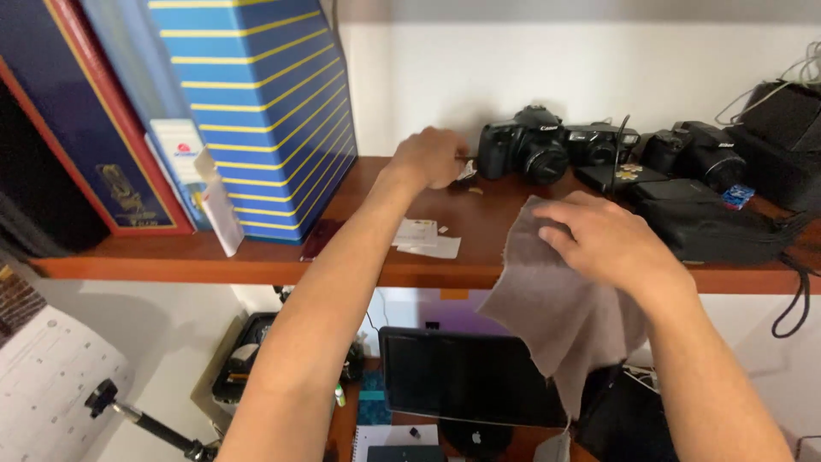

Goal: The person cleans a wooden shelf and desk area using a cloth, wiping surfaces and handling small items like keys and papers. They also wipe several cameras and a camera bag, then place them back on the shelf. The person organizes papers into a purple folder and moves items between the shelf and a plastic bin on the floor.

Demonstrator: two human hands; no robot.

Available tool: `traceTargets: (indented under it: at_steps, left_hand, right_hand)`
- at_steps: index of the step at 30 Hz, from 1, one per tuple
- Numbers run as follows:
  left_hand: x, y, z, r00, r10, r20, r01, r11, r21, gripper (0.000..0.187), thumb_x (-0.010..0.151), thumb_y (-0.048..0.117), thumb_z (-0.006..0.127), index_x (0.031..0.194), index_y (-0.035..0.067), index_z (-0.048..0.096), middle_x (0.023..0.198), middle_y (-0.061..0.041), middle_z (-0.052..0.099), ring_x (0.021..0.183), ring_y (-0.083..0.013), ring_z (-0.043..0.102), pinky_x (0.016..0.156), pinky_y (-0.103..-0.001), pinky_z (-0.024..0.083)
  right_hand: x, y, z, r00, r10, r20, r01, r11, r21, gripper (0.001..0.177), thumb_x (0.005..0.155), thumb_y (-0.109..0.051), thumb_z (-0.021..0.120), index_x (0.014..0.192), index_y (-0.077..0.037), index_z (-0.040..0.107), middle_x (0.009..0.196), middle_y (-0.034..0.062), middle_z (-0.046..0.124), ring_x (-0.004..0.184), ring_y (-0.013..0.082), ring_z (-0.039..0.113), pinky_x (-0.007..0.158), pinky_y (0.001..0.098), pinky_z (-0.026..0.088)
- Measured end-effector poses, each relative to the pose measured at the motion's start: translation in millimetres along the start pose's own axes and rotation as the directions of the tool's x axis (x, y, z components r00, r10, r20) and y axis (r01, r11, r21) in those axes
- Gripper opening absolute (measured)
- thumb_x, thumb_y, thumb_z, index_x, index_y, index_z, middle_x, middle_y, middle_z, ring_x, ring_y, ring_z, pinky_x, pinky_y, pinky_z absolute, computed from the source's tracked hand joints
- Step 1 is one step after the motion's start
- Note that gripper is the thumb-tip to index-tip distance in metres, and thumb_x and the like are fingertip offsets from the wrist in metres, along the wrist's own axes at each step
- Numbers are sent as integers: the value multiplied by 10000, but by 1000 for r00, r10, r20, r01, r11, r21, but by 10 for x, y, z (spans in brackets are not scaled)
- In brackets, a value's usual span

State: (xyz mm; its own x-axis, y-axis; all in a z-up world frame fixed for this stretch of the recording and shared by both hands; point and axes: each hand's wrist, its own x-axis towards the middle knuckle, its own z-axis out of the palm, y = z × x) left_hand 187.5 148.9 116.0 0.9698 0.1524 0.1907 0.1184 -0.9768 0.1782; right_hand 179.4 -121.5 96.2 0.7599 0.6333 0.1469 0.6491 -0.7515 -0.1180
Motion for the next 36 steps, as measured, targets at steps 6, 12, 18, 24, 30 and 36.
traceTargets:
  at_steps: [6, 12, 18, 24, 30, 36]
  left_hand:
    - [228, 95, 133, 990, -100, 97, 97, 994, 42, 58, 931, 210, 658, 945, 155, 671, 1036, -63, 690, 900, -282, 661, 717, -369, 512]
    - [344, -156, 193, 981, -92, -169, 79, 994, -80, 401, 866, 82, 629, 1257, 98, 717, 1086, -192, 743, 1071, -432, 712, 934, -573, 590]
    - [-242, -199, -509, 985, -39, -166, 21, 993, -112, 482, 848, 75, 608, 1325, 87, 683, 1179, -193, 720, 1225, -434, 631, 1061, -553, 510]
    - [-438, -621, -330, 993, -116, -5, 115, 992, -53, 446, 861, 91, 565, 1281, 113, 714, 1254, -202, 704, 1269, -434, 610, 1087, -516, 495]
    - [-536, -691, -117, 991, -121, 64, 125, 990, -67, 429, 831, 144, 588, 1234, 148, 739, 1237, -184, 722, 1260, -404, 625, 1064, -486, 520]
    - [-653, -529, -392, 997, -33, -75, 21, 986, -164, 413, 817, 279, 731, 1213, 160, 740, 1146, -147, 759, 1199, -419, 657, 1025, -541, 525]
  right_hand:
    - [-135, 87, 28, 968, -105, -227, 135, 983, 120, 320, 972, -321, 562, 1248, -226, 694, 1162, -6, 702, 1086, 245, 651, 868, 466, 524]
    - [134, 120, 123, 957, -70, -282, 116, 982, 150, 234, 1010, -293, 584, 1161, -247, 758, 974, 4, 757, 925, 234, 733, 741, 395, 609]
    - [902, -223, 58, 990, -135, -52, 140, 985, 106, 332, 1034, -242, 512, 1268, -141, 724, 1133, 112, 753, 1069, 285, 717, 806, 400, 622]
    - [1652, -379, 472, 981, -179, 79, 186, 979, -81, 374, 1012, -239, 552, 1318, -85, 700, 1138, 165, 751, 959, 304, 746, 665, 409, 646]
    - [1900, -244, 588, 976, -183, 119, 184, 983, 0, 347, 1003, -187, 562, 1279, -62, 731, 1116, 196, 767, 989, 344, 754, 798, 429, 628]
    - [1284, -573, -136, 996, -83, 19, 70, 922, 380, 345, 984, -235, 620, 1289, -98, 705, 1012, 115, 796, 904, 227, 778, 882, 394, 599]
